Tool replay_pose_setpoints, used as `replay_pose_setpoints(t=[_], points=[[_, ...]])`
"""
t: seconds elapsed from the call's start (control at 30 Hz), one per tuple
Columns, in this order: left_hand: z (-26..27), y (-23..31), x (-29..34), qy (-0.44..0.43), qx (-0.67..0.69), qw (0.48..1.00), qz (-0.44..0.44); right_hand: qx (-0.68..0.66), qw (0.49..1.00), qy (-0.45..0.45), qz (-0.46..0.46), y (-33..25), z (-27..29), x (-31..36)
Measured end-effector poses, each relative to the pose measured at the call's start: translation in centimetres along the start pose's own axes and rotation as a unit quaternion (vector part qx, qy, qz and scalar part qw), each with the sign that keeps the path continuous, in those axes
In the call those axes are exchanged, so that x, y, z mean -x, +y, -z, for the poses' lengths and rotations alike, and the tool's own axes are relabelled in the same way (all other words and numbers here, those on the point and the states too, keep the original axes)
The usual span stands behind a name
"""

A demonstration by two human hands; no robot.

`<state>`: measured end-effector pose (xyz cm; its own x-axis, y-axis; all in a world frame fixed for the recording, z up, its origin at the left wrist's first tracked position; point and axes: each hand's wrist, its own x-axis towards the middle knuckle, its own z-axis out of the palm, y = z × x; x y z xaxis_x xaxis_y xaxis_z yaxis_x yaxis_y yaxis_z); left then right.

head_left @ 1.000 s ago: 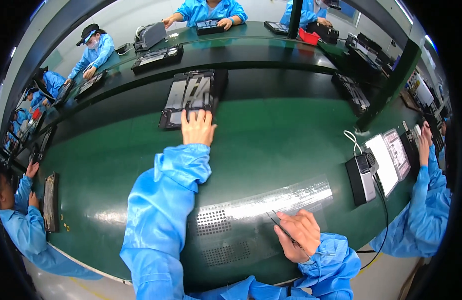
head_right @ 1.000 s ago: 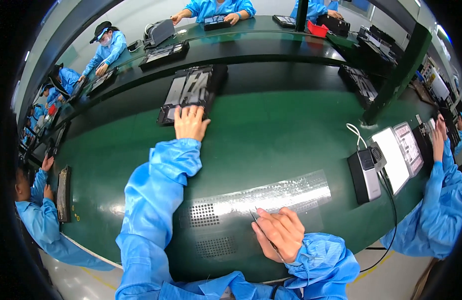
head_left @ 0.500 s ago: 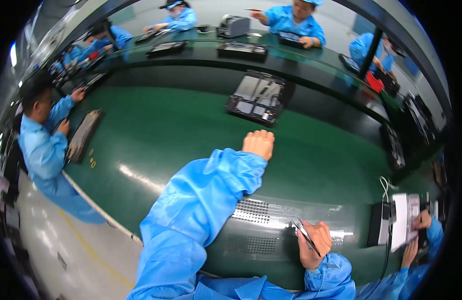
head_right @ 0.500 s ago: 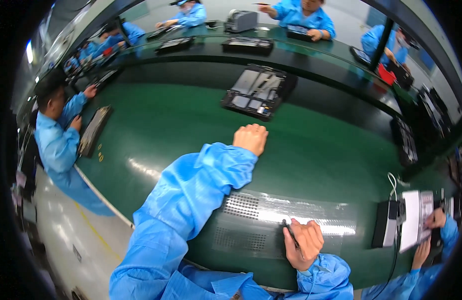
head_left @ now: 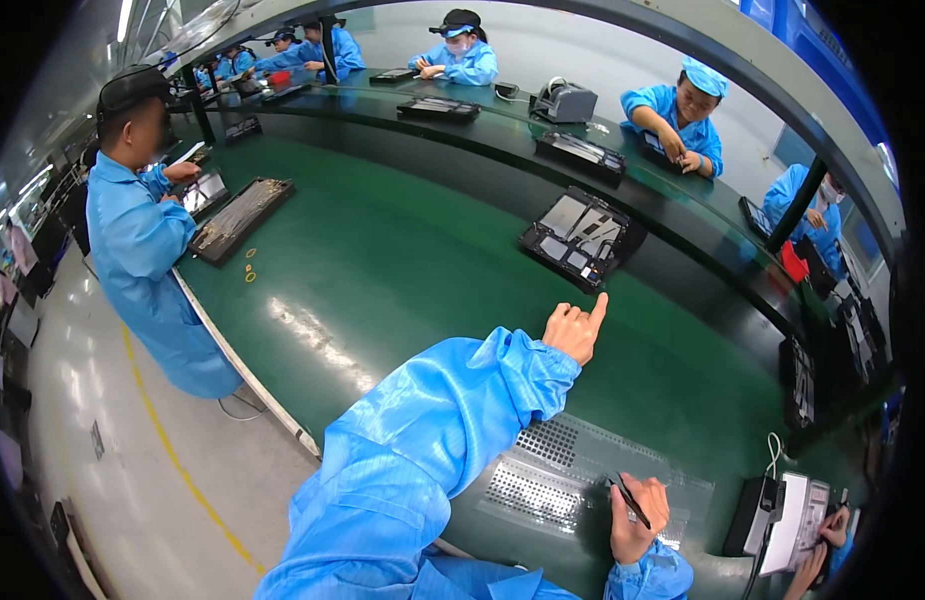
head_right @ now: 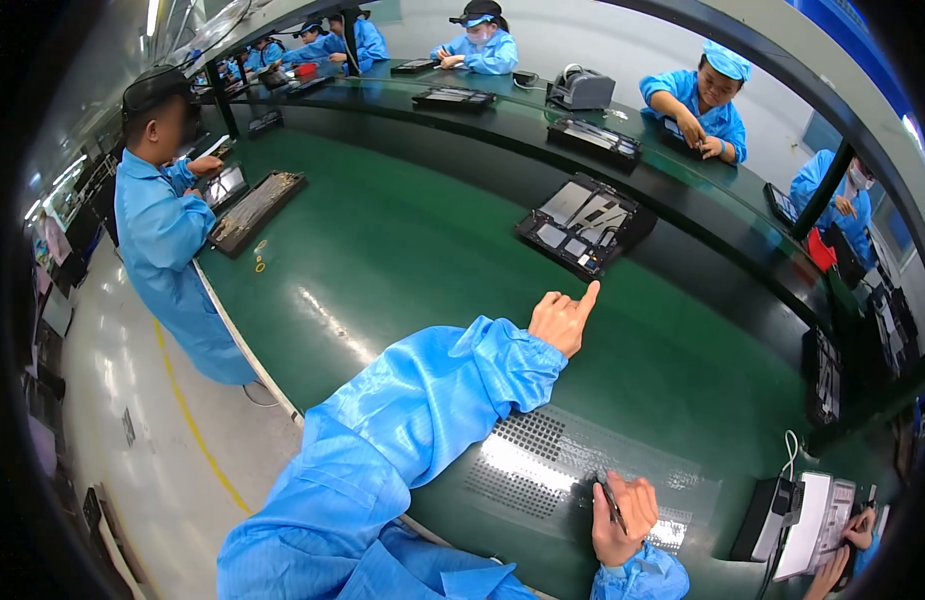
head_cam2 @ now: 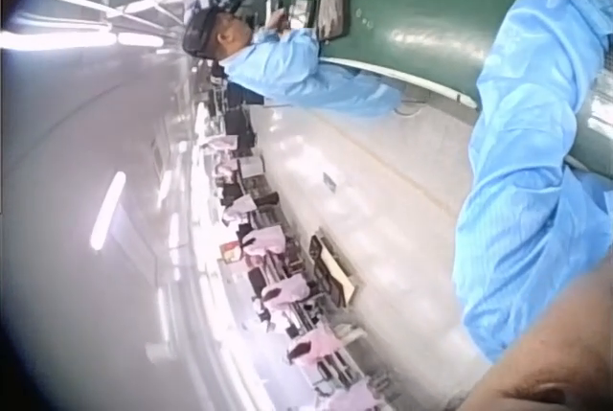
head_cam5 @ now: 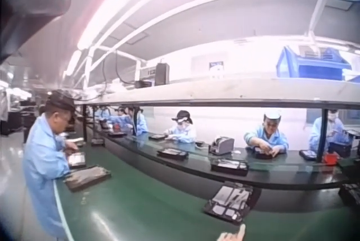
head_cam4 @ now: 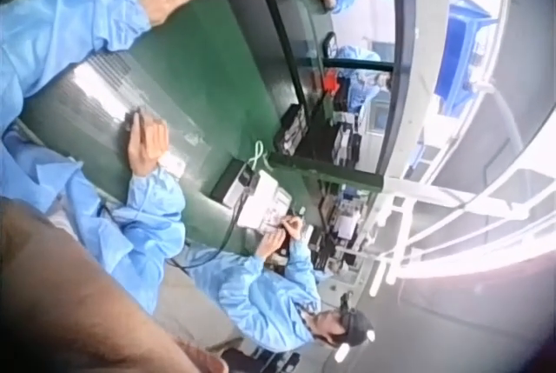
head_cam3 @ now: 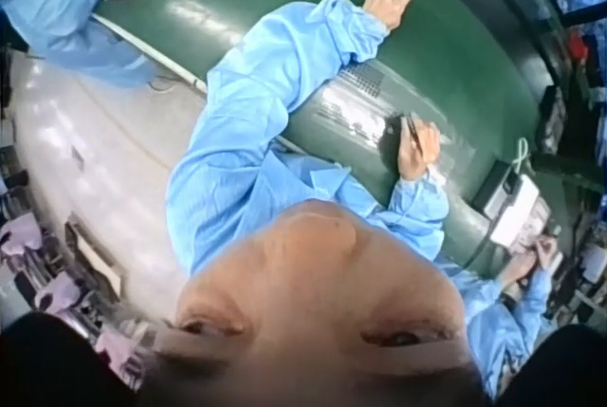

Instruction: The person assembles internal components into a tablet chassis, placing a ribbon cable, battery, and internal shielding into the chassis using tweezers. The person also uses a marker pen with a stencil for marking during the assembly process.

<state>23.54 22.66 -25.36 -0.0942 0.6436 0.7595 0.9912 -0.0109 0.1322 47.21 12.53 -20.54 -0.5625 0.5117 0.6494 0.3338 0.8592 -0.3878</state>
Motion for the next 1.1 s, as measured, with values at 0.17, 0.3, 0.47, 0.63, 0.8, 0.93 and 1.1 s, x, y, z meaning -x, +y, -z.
replay_pose_setpoints(t=[0.17, 0.3, 0.47, 0.63, 0.8, 0.93, 1.1], points=[[-0.1, 0.5, 0.4, 0.008, 0.033, 0.999, -0.042, -0.005, 0.999, 0.024, -0.022, 0.7, 0.4, 0.6], [-0.7, 1.5, 0.6, -0.231, -0.012, 0.973, -0.014, 0.002, 0.999, 0.041, -0.027, 1.4, 1.0, 1.2], [0.7, 3.0, 0.6, -0.311, 0.006, 0.95, 0.025, -0.009, 0.999, 0.039, -0.03, 2.1, 1.6, 1.8], [1.5, 4.1, 0.9, -0.354, -0.003, 0.934, 0.038, -0.012, 0.999, 0.029, -0.026, 2.6, 2.1, 2.1], [1.6, 4.9, 1.0, -0.347, -0.008, 0.936, 0.06, -0.024, 0.999, 0.041, -0.015, 2.9, 2.2, 2.0], [1.4, 5.4, 1.2, -0.335, -0.013, 0.94, 0.061, -0.052, 0.995, 0.043, -0.079, 2.6, 2.1, 2.2], [1.1, 6.1, 1.5, -0.331, -0.011, 0.942, 0.059, -0.149, 0.973, 0.065, -0.166, 3.8, 2.2, 3.1]])
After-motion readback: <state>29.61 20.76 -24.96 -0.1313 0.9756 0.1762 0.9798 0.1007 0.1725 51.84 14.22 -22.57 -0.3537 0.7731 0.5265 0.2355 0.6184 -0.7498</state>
